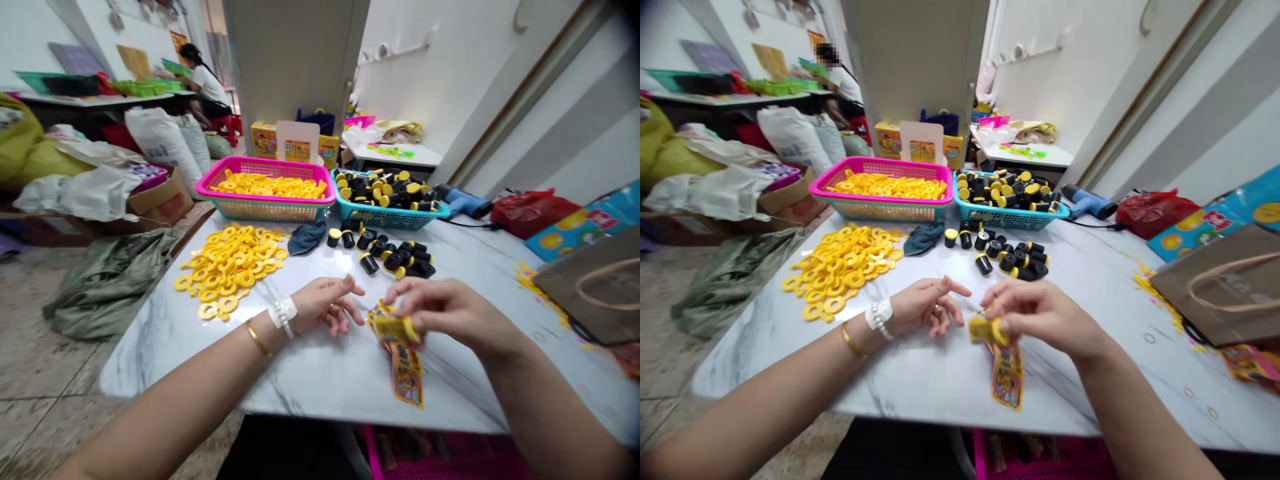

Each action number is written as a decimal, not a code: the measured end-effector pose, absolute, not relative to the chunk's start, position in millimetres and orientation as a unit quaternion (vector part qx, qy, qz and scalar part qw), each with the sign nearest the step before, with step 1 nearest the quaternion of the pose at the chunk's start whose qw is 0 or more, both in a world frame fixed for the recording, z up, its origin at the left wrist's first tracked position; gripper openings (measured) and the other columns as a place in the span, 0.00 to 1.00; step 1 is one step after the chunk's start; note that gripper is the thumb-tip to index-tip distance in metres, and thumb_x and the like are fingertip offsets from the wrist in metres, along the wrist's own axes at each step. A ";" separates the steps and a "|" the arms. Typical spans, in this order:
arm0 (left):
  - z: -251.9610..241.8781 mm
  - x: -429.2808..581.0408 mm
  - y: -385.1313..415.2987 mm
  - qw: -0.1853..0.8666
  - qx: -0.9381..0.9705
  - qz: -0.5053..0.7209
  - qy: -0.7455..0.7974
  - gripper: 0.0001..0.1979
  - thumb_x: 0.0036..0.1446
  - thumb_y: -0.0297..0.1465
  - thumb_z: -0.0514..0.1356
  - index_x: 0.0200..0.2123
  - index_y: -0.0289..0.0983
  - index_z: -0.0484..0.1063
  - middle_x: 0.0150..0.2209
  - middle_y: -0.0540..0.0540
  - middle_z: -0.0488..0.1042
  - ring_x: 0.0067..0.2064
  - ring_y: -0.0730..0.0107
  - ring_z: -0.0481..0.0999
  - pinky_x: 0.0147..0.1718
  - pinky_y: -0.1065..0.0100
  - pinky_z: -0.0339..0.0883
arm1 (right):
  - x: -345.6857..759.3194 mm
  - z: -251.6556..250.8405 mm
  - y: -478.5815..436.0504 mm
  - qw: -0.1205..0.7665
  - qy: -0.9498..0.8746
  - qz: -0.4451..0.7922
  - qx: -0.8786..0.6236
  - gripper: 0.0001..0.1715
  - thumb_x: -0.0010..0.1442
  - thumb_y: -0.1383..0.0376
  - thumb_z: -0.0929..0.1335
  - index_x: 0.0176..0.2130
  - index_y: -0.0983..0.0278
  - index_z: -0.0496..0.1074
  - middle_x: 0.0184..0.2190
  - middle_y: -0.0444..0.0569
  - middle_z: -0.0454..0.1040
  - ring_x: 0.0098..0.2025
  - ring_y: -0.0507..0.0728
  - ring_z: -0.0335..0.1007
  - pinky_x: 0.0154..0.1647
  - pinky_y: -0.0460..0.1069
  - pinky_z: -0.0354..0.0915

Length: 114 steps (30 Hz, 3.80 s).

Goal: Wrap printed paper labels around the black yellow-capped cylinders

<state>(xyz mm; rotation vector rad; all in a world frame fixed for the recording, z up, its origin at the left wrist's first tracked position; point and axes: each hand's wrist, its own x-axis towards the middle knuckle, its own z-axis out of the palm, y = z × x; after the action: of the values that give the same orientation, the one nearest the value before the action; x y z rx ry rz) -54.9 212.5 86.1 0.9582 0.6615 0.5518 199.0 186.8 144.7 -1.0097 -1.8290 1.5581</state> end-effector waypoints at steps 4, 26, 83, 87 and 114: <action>83.1 -53.3 219.6 0.747 0.471 0.296 0.364 0.33 0.48 0.54 0.66 0.45 0.32 0.69 0.31 0.41 0.79 0.21 0.75 0.73 0.17 0.75 0.64 | 245.8 152.5 118.7 0.129 -0.731 0.536 -0.403 0.08 0.58 0.59 0.73 0.34 0.61 0.82 0.37 0.52 0.77 0.35 0.55 0.75 0.37 0.48 0.72; 85.0 -35.2 193.3 0.268 0.863 0.287 0.317 0.17 0.57 0.41 0.62 0.43 0.36 0.79 0.33 0.44 0.74 0.33 0.70 0.71 0.35 0.68 0.67 | 226.0 61.1 79.9 0.250 -0.818 0.043 -0.516 0.35 0.59 0.54 0.70 0.63 0.58 0.65 0.54 0.58 0.67 0.57 0.67 0.64 0.57 0.62 0.65; 104.8 54.6 245.1 0.243 0.818 0.084 0.514 0.20 0.43 0.34 0.70 0.42 0.35 0.76 0.36 0.43 0.79 0.39 0.59 0.78 0.39 0.66 0.69 | 221.8 85.1 194.7 0.212 -0.716 0.226 -0.626 0.35 0.46 0.59 0.76 0.51 0.62 0.65 0.40 0.49 0.76 0.40 0.60 0.73 0.38 0.50 0.65; 100.5 43.2 243.6 0.243 0.812 0.093 0.522 0.21 0.50 0.41 0.65 0.44 0.32 0.77 0.36 0.41 0.79 0.41 0.56 0.78 0.42 0.65 0.69 | 234.7 84.8 174.1 0.212 -0.753 0.076 -0.618 0.45 0.52 0.54 0.74 0.63 0.64 0.60 0.52 0.59 0.72 0.52 0.67 0.69 0.51 0.60 0.65; 67.8 -36.3 238.3 0.369 0.693 0.330 0.524 0.13 0.55 0.39 0.62 0.36 0.36 0.79 0.27 0.48 0.78 0.27 0.68 0.76 0.30 0.69 0.66 | 146.0 112.9 266.6 0.157 -0.793 -0.026 -0.588 0.14 0.56 0.61 0.71 0.41 0.67 0.77 0.37 0.60 0.79 0.46 0.67 0.70 0.45 0.57 0.65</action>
<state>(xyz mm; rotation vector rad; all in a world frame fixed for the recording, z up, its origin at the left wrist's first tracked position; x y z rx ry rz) -36.3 238.3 67.8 1.7792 1.3452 0.8465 146.0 266.6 112.9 -1.6819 -2.2703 -0.0730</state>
